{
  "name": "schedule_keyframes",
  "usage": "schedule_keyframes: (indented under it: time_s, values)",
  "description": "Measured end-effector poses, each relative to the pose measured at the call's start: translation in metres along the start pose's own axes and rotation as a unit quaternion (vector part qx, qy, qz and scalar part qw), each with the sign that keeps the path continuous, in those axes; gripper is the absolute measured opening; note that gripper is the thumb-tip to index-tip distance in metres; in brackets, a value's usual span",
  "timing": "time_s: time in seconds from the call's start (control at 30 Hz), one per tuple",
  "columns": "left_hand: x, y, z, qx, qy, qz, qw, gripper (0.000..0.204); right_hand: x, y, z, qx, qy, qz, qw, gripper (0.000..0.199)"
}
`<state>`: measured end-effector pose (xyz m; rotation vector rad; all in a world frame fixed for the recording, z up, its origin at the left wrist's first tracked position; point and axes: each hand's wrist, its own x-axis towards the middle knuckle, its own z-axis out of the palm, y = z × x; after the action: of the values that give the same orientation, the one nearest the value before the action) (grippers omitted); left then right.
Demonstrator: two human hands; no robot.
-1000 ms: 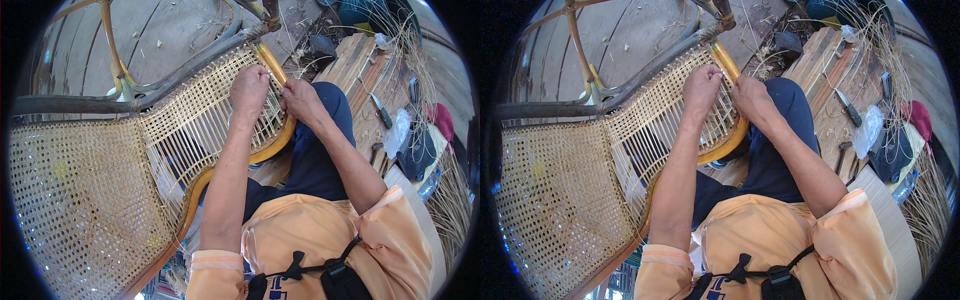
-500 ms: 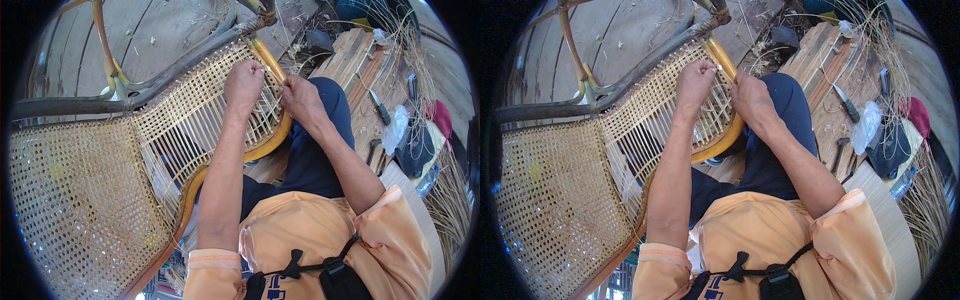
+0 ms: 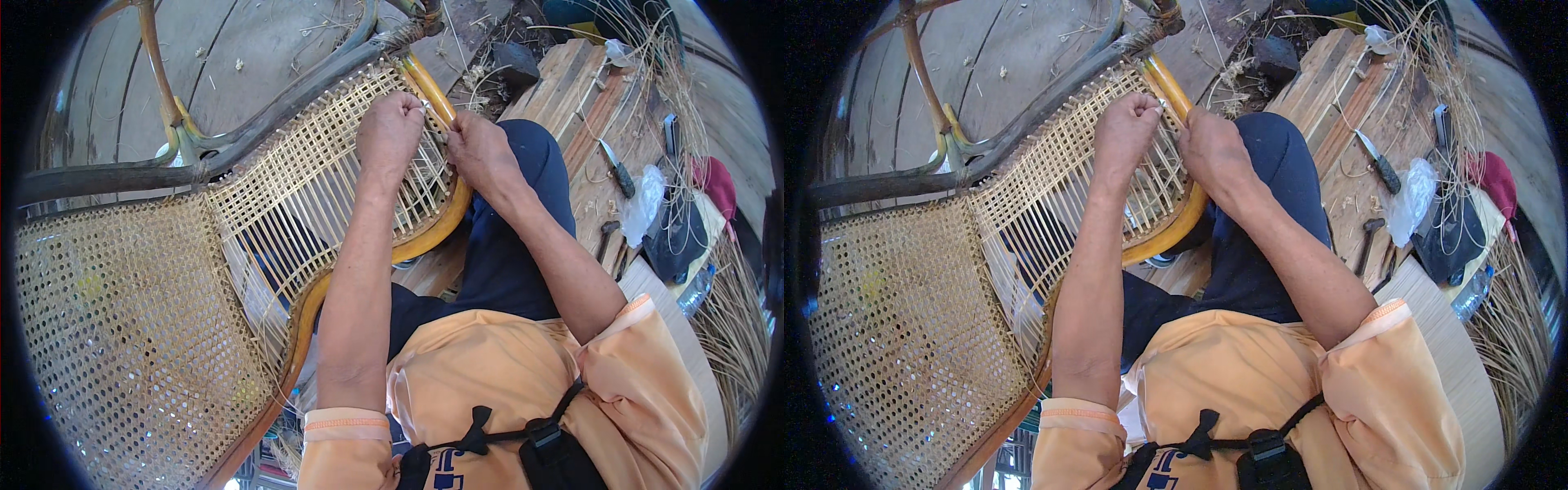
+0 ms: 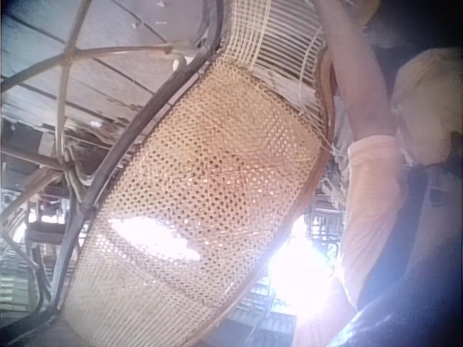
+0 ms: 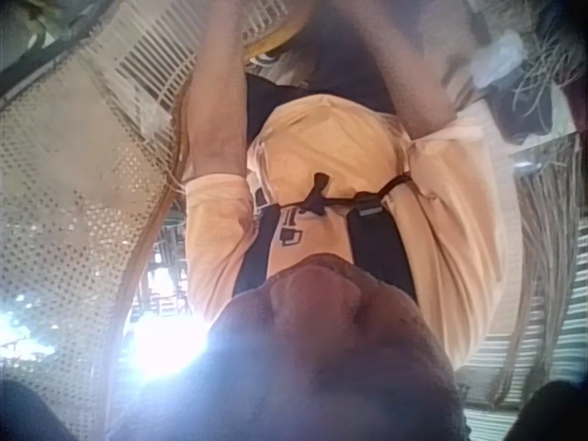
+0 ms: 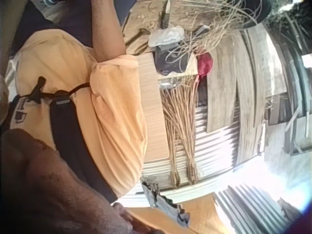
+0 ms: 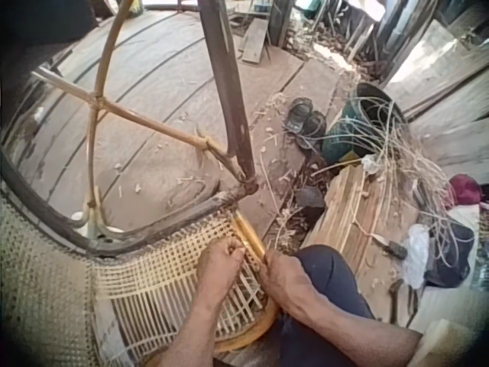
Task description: Repairing or weaving the seat and back of a rattan chair frame using rattan strips and tools.
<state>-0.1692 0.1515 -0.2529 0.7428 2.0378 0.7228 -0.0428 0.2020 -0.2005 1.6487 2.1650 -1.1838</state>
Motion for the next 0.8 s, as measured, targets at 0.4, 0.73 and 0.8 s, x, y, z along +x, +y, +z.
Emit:
schedule_keyframes:
  time_s: [0.4,0.73,0.8]
  values:
    - [0.0,0.005,-0.002,0.018,0.011,0.003,1.0,0.017,-0.009,0.008,-0.005,0.037,0.034,-0.049,0.998,0.02]
    - [0.001,-0.002,0.001,-0.005,0.005,0.011,1.0,0.016,0.004,0.001,-0.005,0.139,-0.067,0.042,0.987,0.029]
    - [0.001,-0.003,-0.001,-0.003,-0.003,0.013,1.0,0.017,0.002,-0.002,-0.004,0.137,-0.067,0.03,0.988,0.028]
